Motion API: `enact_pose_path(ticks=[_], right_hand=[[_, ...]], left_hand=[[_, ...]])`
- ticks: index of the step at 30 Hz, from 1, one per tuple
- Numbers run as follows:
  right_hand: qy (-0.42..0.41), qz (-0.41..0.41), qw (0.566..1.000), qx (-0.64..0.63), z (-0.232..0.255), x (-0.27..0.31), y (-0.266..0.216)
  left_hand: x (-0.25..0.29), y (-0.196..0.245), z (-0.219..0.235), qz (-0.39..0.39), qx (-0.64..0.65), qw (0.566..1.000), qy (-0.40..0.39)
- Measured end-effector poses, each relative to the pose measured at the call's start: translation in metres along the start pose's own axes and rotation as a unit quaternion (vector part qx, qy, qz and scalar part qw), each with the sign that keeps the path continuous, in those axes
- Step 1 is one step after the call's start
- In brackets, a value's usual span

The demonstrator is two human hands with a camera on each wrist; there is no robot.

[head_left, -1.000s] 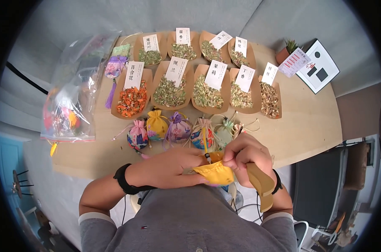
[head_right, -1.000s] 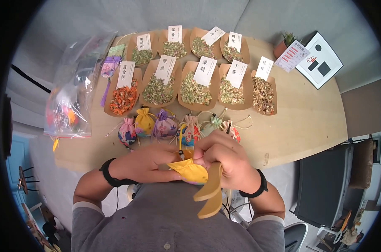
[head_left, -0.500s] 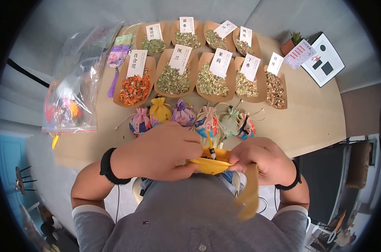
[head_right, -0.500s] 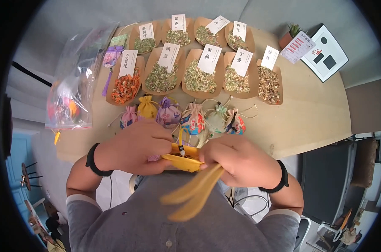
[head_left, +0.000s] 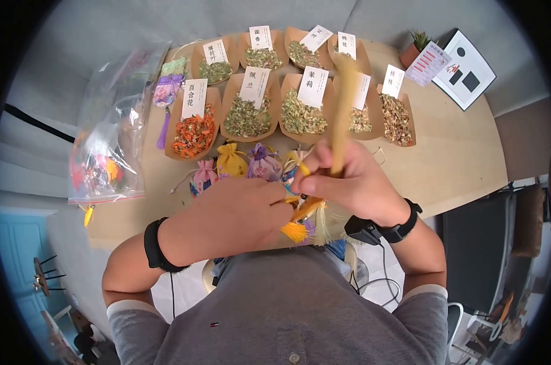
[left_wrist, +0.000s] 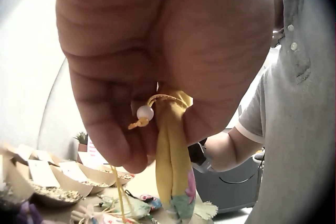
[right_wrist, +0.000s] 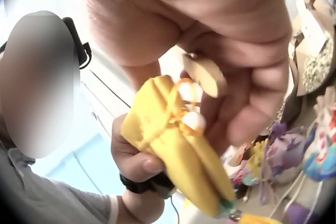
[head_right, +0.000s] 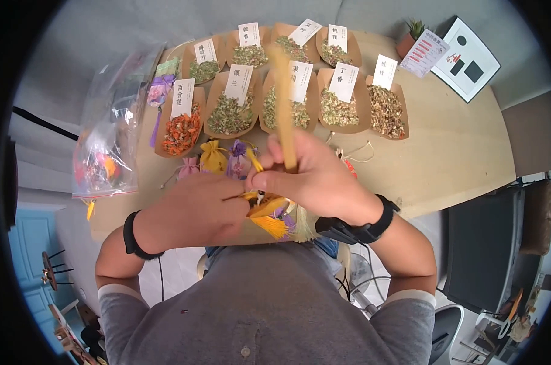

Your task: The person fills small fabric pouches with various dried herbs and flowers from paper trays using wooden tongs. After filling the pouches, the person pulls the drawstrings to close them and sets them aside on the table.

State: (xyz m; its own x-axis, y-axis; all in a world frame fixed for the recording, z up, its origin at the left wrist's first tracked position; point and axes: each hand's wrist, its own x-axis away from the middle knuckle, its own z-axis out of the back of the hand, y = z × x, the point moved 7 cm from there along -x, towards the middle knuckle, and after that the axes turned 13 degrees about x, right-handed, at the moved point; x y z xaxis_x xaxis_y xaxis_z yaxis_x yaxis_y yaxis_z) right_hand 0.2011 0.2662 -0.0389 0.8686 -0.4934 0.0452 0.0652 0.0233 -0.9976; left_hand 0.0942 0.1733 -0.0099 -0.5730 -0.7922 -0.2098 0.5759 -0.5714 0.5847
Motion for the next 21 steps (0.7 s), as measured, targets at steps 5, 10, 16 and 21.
enact_pose_path(ticks=[5, 10, 16, 21], right_hand=[[-0.164, 0.103, 0.976, -0.104, -0.004, 0.043, -0.032], [-0.098, 0.142, 0.978, 0.115, 0.026, 0.038, -0.043], [0.045, 0.032, 0.906, 0.419, 0.003, -0.003, -0.057], [0.155, 0.094, 0.897, 0.404, 0.003, -0.007, -0.057]], left_hand=[[0.009, -0.016, 0.028, 0.036, -0.089, 0.991, 0.095], [0.007, -0.009, 0.038, 0.021, -0.134, 0.987, 0.086], [-0.004, -0.003, 0.040, -0.009, -0.144, 0.988, 0.059], [0.010, -0.004, 0.050, -0.009, 0.063, 0.962, 0.266]])
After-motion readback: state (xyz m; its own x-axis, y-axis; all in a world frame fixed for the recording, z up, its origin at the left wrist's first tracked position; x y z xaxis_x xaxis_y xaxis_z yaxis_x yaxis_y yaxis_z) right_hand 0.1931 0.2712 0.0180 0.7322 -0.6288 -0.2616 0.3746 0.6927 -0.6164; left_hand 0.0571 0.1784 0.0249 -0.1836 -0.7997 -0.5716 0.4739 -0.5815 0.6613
